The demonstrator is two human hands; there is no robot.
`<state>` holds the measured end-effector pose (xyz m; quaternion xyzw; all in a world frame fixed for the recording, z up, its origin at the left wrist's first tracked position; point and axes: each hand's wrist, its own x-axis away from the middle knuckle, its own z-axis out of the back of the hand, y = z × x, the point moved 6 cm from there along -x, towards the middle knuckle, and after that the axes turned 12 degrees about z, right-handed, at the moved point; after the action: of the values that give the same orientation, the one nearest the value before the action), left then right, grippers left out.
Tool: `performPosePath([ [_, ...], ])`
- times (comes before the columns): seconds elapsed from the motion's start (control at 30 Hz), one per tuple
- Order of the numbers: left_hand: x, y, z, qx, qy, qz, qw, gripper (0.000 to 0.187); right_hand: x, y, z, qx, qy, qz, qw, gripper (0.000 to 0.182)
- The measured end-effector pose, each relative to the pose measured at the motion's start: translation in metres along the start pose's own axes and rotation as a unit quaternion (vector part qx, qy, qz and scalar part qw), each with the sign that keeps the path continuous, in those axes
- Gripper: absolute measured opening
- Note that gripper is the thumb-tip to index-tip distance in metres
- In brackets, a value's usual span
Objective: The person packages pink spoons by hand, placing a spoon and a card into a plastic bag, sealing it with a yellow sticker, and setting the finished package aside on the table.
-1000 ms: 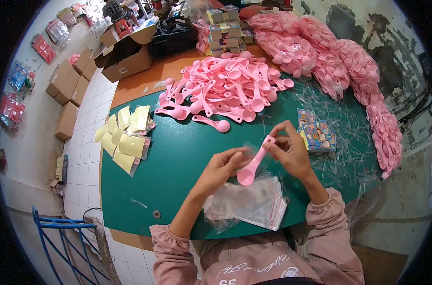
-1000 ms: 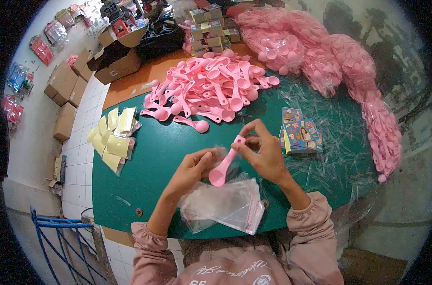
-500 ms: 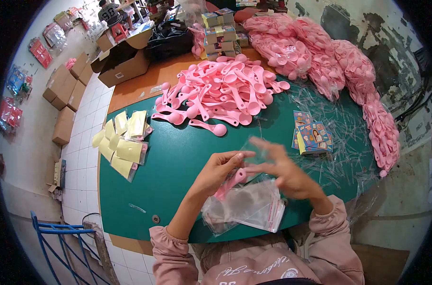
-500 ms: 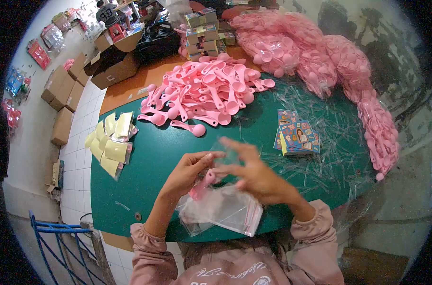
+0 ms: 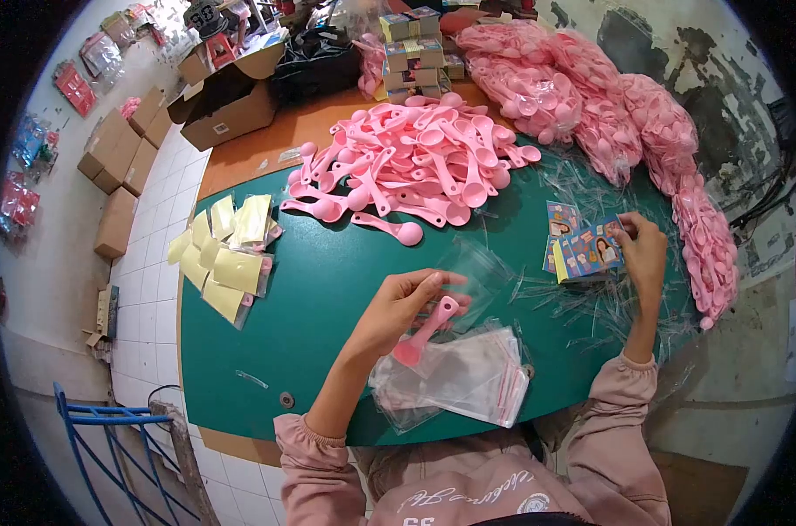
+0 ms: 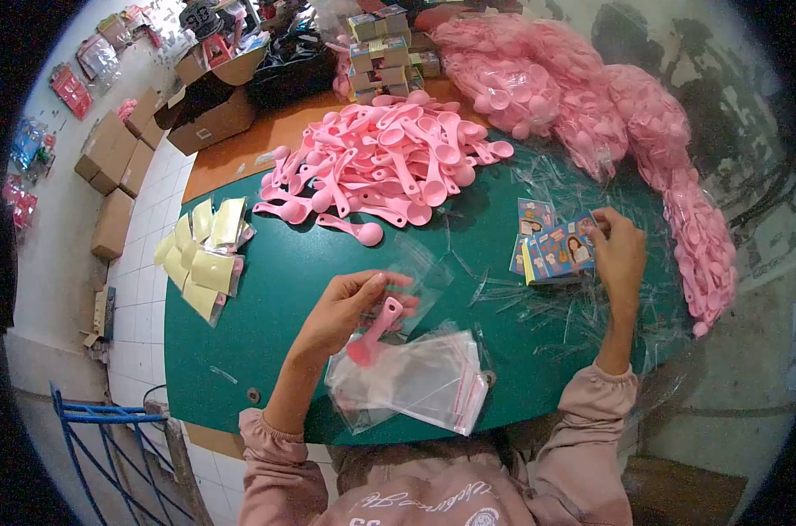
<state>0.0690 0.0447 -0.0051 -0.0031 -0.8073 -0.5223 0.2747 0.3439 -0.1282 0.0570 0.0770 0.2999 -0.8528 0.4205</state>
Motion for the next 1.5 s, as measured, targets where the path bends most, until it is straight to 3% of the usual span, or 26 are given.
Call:
performPosePath([
  [0.07,0.001,0.002,-0.003,-0.008,-0.002,0.003,1.0,0.037,0.0,-0.01,0.007,0.128,-0.028,-0.024,0.991,0.025],
  [0.1,0.001,0.003,-0.002,-0.008,0.0,0.0,1.0,0.037,0.001,-0.011,0.008,0.127,-0.026,-0.021,0.991,0.025],
  [0.17,0.001,0.003,-0.003,-0.024,-0.009,-0.013,1.0,0.036,0.002,-0.028,0.011,0.11,0.009,0.113,0.987,0.02],
  [0.2,0.001,0.003,-0.003,-0.022,-0.007,-0.013,1.0,0.036,0.003,-0.043,0.011,0.11,0.008,0.115,0.987,0.02],
  [0.23,0.001,0.004,-0.004,-0.026,-0.011,-0.014,1.0,0.036,0.006,-0.067,0.008,-0.068,-0.006,0.073,0.995,0.018],
  [0.27,0.001,0.004,-0.006,-0.03,-0.016,-0.015,0.999,0.036,0.01,-0.084,0.001,-0.244,-0.017,0.028,0.969,0.015],
  [0.3,0.0,0.003,-0.007,-0.031,-0.017,-0.014,0.999,0.036,0.011,-0.093,-0.004,-0.244,-0.016,0.026,0.969,0.015],
  [0.37,0.0,0.001,-0.007,-0.014,-0.029,-0.016,0.999,0.036,0.011,-0.116,-0.024,-0.385,-0.12,0.077,0.912,0.012],
  [0.4,0.001,0.0,-0.005,-0.015,-0.026,-0.018,0.999,0.036,0.009,-0.117,-0.024,-0.387,-0.12,0.081,0.911,0.012],
  [0.5,0.002,-0.002,0.003,-0.067,0.023,0.002,0.998,0.036,0.011,-0.125,-0.035,-0.301,-0.272,0.112,0.907,0.011],
  [0.53,0.001,-0.003,0.001,-0.107,0.016,0.011,0.994,0.036,0.01,-0.126,-0.033,-0.3,-0.274,0.113,0.907,0.011],
  [0.6,-0.001,-0.006,-0.002,-0.147,0.005,0.023,0.989,0.036,0.012,-0.135,-0.028,-0.243,-0.279,0.209,0.905,0.013],
  [0.7,-0.001,-0.007,-0.005,-0.199,0.007,0.017,0.98,0.037,0.011,-0.133,-0.023,-0.213,-0.29,0.223,0.906,0.014],
  [0.83,-0.001,-0.003,-0.015,-0.172,0.013,-0.071,0.982,0.032,0.013,-0.133,-0.023,-0.216,-0.28,0.256,0.899,0.014],
  [0.9,-0.001,0.0,-0.019,-0.187,0.001,-0.104,0.977,0.031,0.02,-0.147,-0.031,-0.209,-0.3,0.326,0.872,0.014],
  [0.93,-0.001,-0.001,-0.02,-0.195,-0.006,-0.088,0.977,0.03,0.021,-0.15,-0.034,-0.209,-0.3,0.326,0.872,0.014],
  [1.0,0.002,0.001,-0.019,-0.202,-0.01,-0.073,0.977,0.03,0.025,-0.144,-0.049,-0.279,-0.379,0.179,0.864,0.013],
  [1.03,0.004,0.002,-0.019,-0.199,-0.017,-0.052,0.978,0.032,0.025,-0.14,-0.052,-0.279,-0.38,0.179,0.864,0.013],
  [1.1,0.005,0.004,-0.013,-0.196,-0.021,-0.033,0.98,0.034,0.023,-0.13,-0.059,-0.403,-0.382,0.104,0.825,0.012],
  [1.17,0.006,0.003,-0.011,-0.27,-0.029,-0.018,0.962,0.034,0.025,-0.131,-0.063,-0.398,-0.387,0.116,0.824,0.012],
  [1.3,0.006,-0.001,-0.013,-0.288,-0.03,-0.012,0.957,0.035,0.031,-0.143,-0.07,-0.387,-0.418,0.158,0.807,0.013],
  [1.37,0.007,0.002,-0.011,-0.245,0.014,-0.093,0.965,0.033,0.029,-0.14,-0.066,-0.387,-0.404,0.141,0.817,0.013],
  [1.4,0.01,0.007,-0.012,-0.245,0.015,-0.093,0.965,0.033,0.026,-0.138,-0.064,-0.385,-0.39,0.125,0.827,0.014],
  [1.47,0.018,0.019,-0.017,-0.391,0.036,-0.07,0.917,0.035,0.027,-0.139,-0.062,-0.375,-0.382,0.126,0.835,0.014],
  [1.5,0.016,0.017,-0.014,-0.391,0.035,-0.07,0.917,0.035,0.027,-0.139,-0.061,-0.365,-0.373,0.128,0.843,0.014],
])
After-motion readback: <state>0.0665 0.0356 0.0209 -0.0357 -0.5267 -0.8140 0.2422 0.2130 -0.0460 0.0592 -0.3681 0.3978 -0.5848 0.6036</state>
